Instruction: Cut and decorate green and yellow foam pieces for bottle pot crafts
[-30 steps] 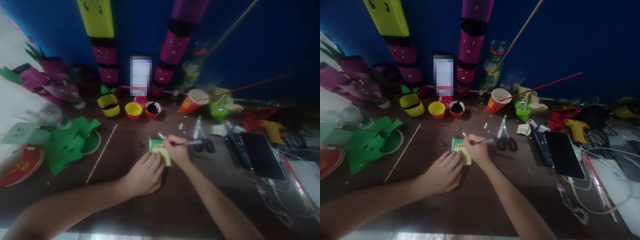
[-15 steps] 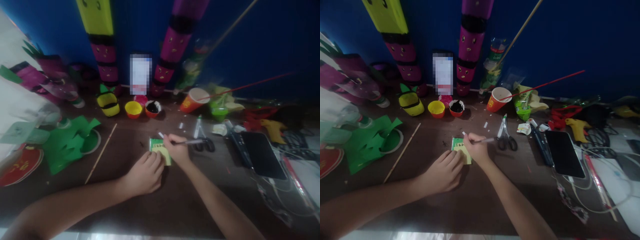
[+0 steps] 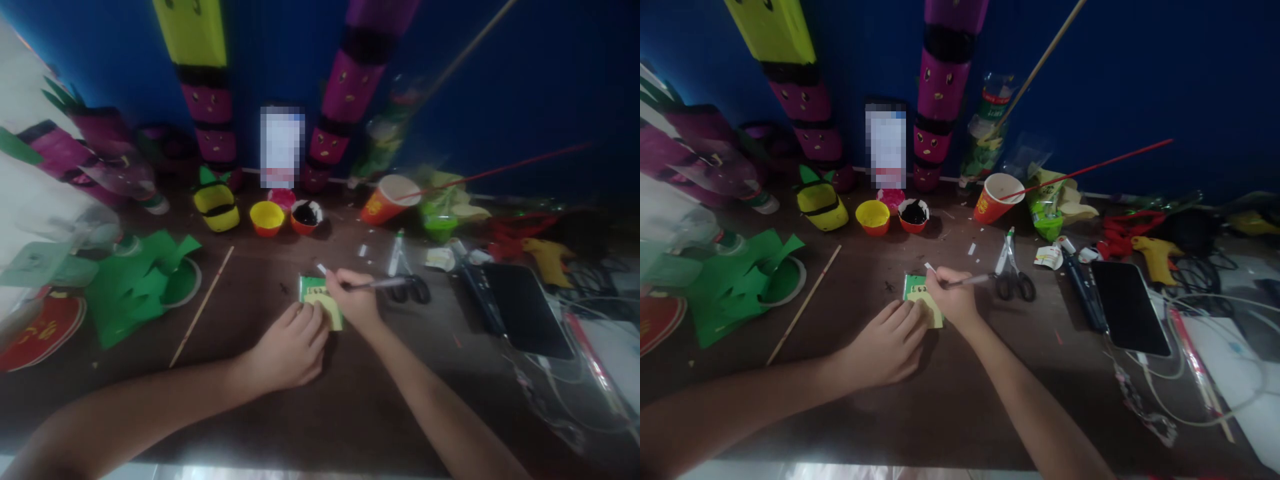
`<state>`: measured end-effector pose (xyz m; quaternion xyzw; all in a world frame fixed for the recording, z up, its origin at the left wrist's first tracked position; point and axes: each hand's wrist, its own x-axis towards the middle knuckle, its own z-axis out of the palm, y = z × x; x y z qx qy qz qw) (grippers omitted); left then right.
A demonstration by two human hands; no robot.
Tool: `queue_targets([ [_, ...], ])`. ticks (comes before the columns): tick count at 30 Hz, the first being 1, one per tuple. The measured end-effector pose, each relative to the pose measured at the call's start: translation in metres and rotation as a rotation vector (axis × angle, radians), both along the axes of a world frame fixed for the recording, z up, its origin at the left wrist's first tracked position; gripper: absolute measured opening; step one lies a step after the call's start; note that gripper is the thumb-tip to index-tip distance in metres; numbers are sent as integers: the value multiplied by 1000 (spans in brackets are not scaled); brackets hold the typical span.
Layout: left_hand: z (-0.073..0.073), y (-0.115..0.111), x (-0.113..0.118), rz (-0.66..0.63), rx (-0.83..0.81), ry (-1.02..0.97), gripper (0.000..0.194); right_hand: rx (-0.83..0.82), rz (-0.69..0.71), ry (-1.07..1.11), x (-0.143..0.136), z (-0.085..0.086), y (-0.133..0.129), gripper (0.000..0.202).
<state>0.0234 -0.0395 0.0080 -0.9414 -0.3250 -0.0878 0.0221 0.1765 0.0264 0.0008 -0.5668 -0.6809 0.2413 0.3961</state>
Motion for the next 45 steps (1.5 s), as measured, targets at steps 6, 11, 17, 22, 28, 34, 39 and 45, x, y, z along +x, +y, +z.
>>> queue_targets([
  [6,1,0,0,-2,-1,6,45,13,5,3,0,0,0,41],
  [11,1,-1,0,-3,-7,16,45,2,-1,-6,1,-1,0,41],
  [17,1,0,0,-5,-8,10,46,12,-32,-2,1,-4,0,40],
  [22,1,0,-1,-1,-25,-3,45,-4,-17,21,0,-1,-1,41],
  [28,3,-1,-1,12,-9,-10,45,-97,-130,290,6,-2,4,36],
  [34,-1,-4,-2,82,15,-24,52,36,-84,92,41,8,26,25],
  [39,-4,-2,-3,121,-60,-131,45,215,206,-575,75,15,23,21],
  [45,-4,3,-4,124,-111,-266,29,115,107,-741,100,14,1,31],
])
